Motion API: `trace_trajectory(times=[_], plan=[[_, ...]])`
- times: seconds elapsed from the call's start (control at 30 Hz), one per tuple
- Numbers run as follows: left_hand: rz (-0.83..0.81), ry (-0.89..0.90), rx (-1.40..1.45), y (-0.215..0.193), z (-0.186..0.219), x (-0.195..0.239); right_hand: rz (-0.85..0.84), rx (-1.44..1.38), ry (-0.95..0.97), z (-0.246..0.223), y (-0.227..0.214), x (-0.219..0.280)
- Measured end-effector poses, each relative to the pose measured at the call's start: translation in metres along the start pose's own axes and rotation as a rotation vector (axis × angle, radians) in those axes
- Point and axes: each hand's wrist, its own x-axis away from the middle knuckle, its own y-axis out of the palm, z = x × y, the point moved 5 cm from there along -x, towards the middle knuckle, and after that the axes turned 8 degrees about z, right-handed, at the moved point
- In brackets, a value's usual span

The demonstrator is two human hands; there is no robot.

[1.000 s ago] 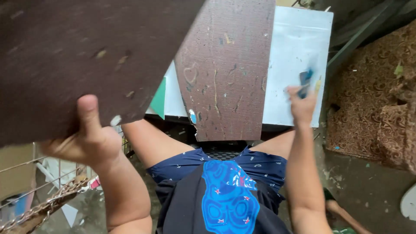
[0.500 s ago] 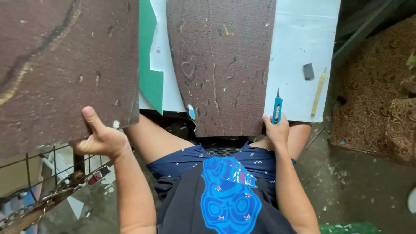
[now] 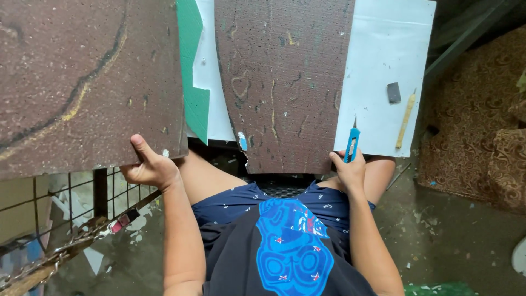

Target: Cutting a large textured board into smaller sections using a utility knife

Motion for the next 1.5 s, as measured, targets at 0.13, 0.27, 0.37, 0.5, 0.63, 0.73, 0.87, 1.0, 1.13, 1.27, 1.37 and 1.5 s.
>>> trace_trajectory(times=[0.13,0.27,0.37,0.5,0.63,0.73,0.87,1.0,1.13,1.27,1.37,1.5], plan=[[0.023,-0.011,0.005,-0.003,-0.008,0.008,-0.033,0.023,0.028,0.015,0.010,0.006],[0.012,-0.022,0.038,-0.010,-0.047,0.022,0.035,-0.095,0.024,0.020,0.009,0.001],[-0.016,-0.059,0.066,0.004,-0.016,0.022,0.111,-0.146,-0.018,0.049,0.003,-0.030],[-0.031,-0.079,0.036,-0.011,-0.087,0.043,0.159,-0.174,0.013,0.032,-0.020,-0.040],[-0.105,-0.108,0.021,-0.015,-0.101,0.047,0.238,-0.084,0.073,0.069,-0.025,-0.082],[-0.199,-0.122,0.027,-0.005,-0.056,0.040,0.265,-0.038,0.073,0.052,-0.029,-0.076],[-0.383,-0.147,-0.019,0.002,-0.014,0.035,0.254,-0.147,0.015,0.022,-0.028,-0.063],[-0.480,-0.217,-0.077,-0.020,-0.056,0.054,0.275,-0.231,0.034,0.010,-0.028,-0.061],[-0.491,-0.142,-0.058,-0.013,-0.028,0.053,0.316,-0.354,0.037,0.004,-0.029,-0.065],[-0.518,-0.049,-0.174,-0.017,0.002,0.059,0.382,-0.489,0.032,0.021,-0.039,-0.086],[-0.510,-0.155,-0.188,-0.024,-0.081,0.115,0.409,-0.474,-0.042,0.042,-0.061,-0.115],[-0.506,-0.378,-0.307,0.002,-0.030,0.090,0.385,-0.460,-0.114,0.010,-0.116,-0.149]])
